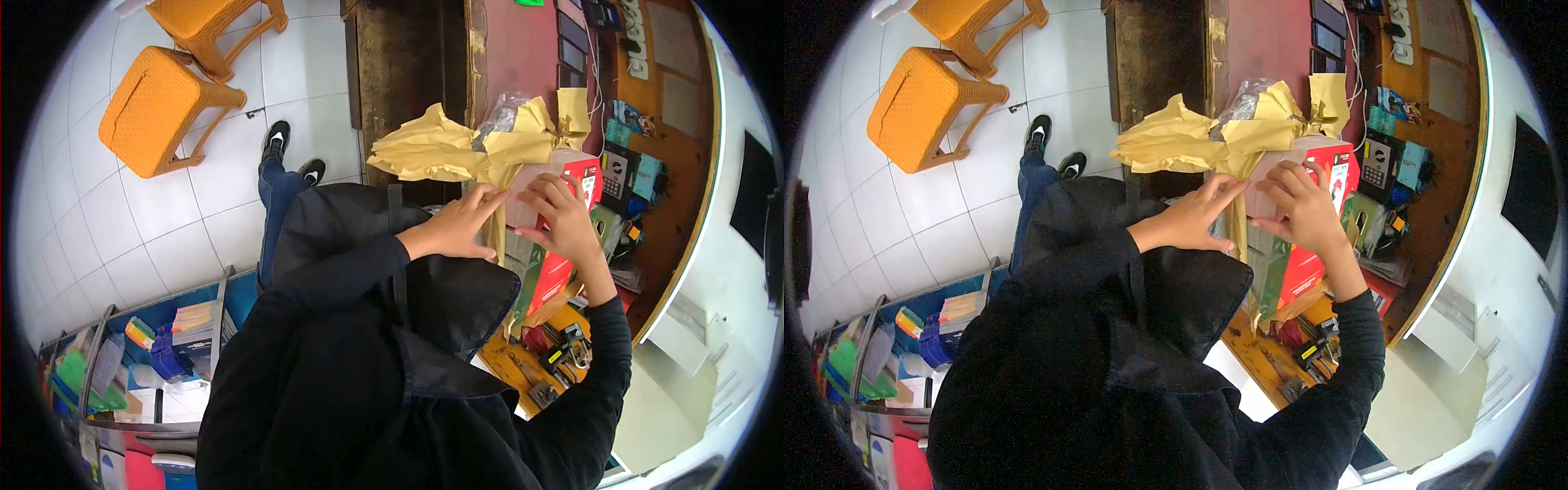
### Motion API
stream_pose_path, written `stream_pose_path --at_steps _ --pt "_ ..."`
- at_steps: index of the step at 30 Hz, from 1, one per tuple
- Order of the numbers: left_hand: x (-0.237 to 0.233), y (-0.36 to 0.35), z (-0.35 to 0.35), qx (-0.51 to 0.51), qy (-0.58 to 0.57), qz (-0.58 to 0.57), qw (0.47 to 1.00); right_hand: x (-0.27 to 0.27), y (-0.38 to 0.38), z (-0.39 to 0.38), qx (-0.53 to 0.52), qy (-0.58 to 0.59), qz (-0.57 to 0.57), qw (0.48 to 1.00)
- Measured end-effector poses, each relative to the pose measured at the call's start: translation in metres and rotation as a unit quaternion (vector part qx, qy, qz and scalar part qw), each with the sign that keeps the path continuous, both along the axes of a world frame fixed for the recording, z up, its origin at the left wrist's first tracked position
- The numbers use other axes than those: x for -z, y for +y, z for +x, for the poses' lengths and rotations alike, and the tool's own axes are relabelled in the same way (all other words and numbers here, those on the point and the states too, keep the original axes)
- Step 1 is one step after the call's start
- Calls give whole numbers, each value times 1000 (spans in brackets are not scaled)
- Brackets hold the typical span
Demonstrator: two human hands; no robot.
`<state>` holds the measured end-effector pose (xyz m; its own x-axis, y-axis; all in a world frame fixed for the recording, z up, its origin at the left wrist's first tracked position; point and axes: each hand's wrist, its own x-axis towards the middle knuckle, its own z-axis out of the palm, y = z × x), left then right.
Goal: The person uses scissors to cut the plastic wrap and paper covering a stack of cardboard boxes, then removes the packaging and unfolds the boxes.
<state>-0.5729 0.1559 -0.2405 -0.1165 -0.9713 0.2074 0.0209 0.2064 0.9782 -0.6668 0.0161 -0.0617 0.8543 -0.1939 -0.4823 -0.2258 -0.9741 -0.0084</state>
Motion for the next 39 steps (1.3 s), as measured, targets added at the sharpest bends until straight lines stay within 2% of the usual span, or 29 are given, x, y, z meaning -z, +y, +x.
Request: stream_pose_path --at_steps 30,39 --pt "2 -2 3 18 -10 12 1000 -2 0 7 -10 -1 9 1000" --pt "1 -2 5 18 -11 14 1000 0 1 15 -28 13 -24 999"
